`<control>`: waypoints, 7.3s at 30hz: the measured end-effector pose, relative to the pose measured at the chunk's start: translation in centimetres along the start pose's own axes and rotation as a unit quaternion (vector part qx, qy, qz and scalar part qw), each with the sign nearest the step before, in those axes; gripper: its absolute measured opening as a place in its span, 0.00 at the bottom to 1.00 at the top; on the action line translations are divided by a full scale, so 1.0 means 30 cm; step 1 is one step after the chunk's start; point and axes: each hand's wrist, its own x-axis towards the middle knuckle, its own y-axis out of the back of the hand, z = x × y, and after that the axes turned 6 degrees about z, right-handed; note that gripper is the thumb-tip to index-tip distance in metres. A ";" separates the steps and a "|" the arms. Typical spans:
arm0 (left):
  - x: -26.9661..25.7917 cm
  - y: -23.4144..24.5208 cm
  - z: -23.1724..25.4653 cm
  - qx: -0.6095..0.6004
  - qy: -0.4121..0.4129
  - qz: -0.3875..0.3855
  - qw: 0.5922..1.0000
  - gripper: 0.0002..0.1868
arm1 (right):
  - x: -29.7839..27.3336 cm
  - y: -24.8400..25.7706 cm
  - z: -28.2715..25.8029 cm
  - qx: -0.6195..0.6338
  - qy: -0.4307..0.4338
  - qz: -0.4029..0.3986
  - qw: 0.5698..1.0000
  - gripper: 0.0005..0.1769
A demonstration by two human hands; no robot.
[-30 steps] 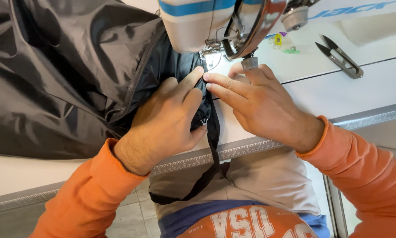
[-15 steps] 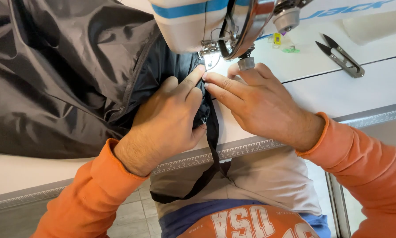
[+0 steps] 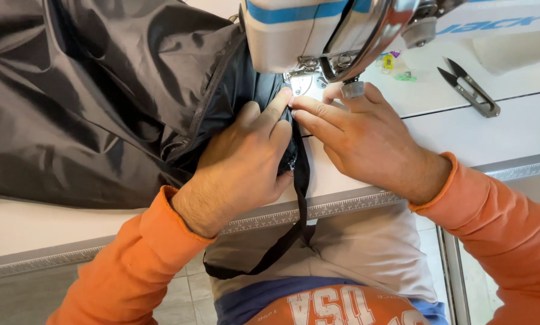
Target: Sewing a black strap onto a black fabric bag using an industrial sewing machine.
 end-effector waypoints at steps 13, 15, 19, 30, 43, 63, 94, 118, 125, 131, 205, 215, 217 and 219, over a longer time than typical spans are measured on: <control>0.001 -0.015 -0.009 0.065 -0.018 0.070 0.995 0.25 | -0.002 -0.023 0.012 0.021 -0.017 -0.021 0.999 0.30; 0.001 -0.010 -0.012 0.065 -0.026 0.082 0.994 0.25 | -0.006 -0.013 0.007 0.022 -0.020 -0.021 0.999 0.31; -0.006 0.020 -0.027 0.057 -0.054 0.105 0.991 0.20 | -0.012 0.025 -0.012 0.065 0.045 0.083 0.993 0.09; 0.004 0.029 -0.060 0.027 -0.147 0.118 0.982 0.10 | -0.042 0.034 -0.045 0.103 0.042 0.101 0.989 0.08; 0.015 0.035 -0.063 -0.019 -0.170 0.108 0.979 0.14 | -0.098 0.054 -0.156 0.116 0.012 0.094 0.989 0.13; 0.004 0.032 -0.099 -0.221 -0.090 0.139 0.961 0.11 | 0.019 0.063 -0.066 0.055 0.139 0.134 0.980 0.10; 0.002 0.018 -0.074 -0.072 -0.137 0.136 0.979 0.11 | -0.055 0.049 -0.189 0.218 -0.181 0.184 0.941 0.12; -0.013 0.035 -0.105 -0.230 -0.070 0.212 0.947 0.11 | 0.085 0.017 0.001 -0.088 0.164 -0.018 0.982 0.09; -0.015 0.031 -0.110 -0.236 -0.074 0.201 0.948 0.12 | 0.106 0.010 0.020 -0.113 0.231 0.000 0.966 0.14; -0.016 0.035 -0.109 -0.242 -0.080 0.211 0.944 0.11 | 0.102 0.023 0.016 -0.006 0.198 0.074 0.977 0.15; 0.010 0.032 -0.073 -0.059 -0.102 0.092 0.989 0.13 | 0.034 0.007 0.033 0.048 0.177 0.160 0.970 0.08; 0.012 0.055 -0.096 -0.217 -0.052 0.138 0.965 0.09 | 0.043 0.010 0.024 0.043 0.164 0.159 0.973 0.12; 0.013 0.056 -0.096 -0.215 -0.054 0.136 0.966 0.09 | 0.045 0.008 0.022 0.028 0.163 0.146 0.975 0.13; 0.014 0.053 -0.096 -0.216 -0.059 0.133 0.965 0.10 | 0.045 0.001 0.025 0.010 0.159 0.131 0.979 0.15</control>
